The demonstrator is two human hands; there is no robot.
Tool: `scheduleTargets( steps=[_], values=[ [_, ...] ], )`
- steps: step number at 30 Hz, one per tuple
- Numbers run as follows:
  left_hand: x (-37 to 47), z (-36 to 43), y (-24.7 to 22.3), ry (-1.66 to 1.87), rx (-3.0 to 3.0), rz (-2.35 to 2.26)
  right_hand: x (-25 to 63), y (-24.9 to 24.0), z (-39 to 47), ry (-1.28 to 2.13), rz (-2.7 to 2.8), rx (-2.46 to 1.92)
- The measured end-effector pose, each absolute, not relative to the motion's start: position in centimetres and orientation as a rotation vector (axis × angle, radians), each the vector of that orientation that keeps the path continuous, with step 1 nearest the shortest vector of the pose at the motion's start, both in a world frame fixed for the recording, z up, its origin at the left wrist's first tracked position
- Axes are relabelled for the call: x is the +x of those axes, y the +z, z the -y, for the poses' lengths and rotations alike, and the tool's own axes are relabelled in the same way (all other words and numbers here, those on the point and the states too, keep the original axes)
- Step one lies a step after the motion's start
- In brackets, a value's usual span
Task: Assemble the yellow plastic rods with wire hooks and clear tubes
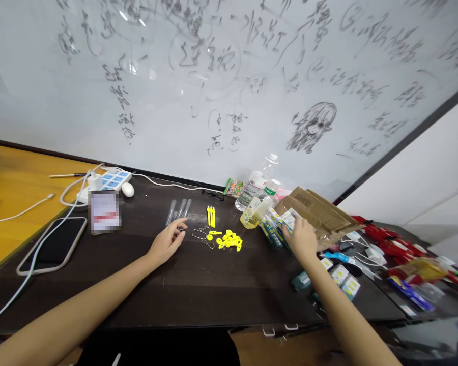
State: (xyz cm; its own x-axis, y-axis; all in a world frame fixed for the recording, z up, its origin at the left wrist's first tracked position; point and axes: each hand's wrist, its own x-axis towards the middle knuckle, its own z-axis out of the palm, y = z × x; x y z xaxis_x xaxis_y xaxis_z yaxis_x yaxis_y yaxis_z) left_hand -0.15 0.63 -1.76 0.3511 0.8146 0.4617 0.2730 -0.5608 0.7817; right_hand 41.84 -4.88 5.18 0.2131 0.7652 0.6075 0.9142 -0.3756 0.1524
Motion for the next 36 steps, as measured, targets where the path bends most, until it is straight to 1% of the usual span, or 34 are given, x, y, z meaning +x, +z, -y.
scheduleTargets(
  steps=[3, 6, 8, 11, 13, 14, 15, 17, 22, 27, 36],
  values=[
    [-0.2, -0.9, -1.8, 1.202, 2.058, -0.988, 35.6, 5.5, 4.4, -0.843, 1.834, -1.870],
    [-0.2, -1.3, -2.0, 1.249, 2.134, -1.026, 29.5, 4.1, 2.9, -0.727, 1.955, -1.699],
    [-0.2, -1.5, -2.3, 1.285, 2.175, -1.044, 26.5, 2.9, 1.0, -0.652, 2.042, -1.731],
    [-0.3, -1.7, -2.4, 1.275, 2.231, -1.065, 24.0, 1.6, -2.9, -0.522, 2.056, -1.993],
    [-0.3, -1.6, -2.3, 1.245, 2.278, -1.059, 23.6, 1.2, -5.6, -0.310, 2.012, -2.235],
    [-0.4, -1.6, -2.2, 1.232, 2.299, -1.052, 23.6, 1.2, -6.8, -0.146, 1.989, -2.352],
    [-0.4, -1.6, -2.1, 1.220, 2.318, -1.041, 23.7, 1.1, -7.9, -0.059, 1.981, -2.399],
    [-0.4, -1.5, -2.0, 1.202, 2.344, -1.017, 24.0, 1.2, -9.4, 0.060, 1.969, -2.453],
    [-0.2, -1.6, -2.3, 1.181, 2.352, -1.006, 24.9, 1.1, -10.8, 0.232, 1.924, -2.524],
    [-0.2, -1.6, -2.4, 1.187, 2.346, -1.012, 24.8, 1.1, -11.1, 0.323, 1.883, -2.536],
    [-0.3, -1.6, -2.3, 1.187, 2.348, -0.994, 24.0, 1.3, -10.8, 0.298, 1.837, -2.512]
  ],
)
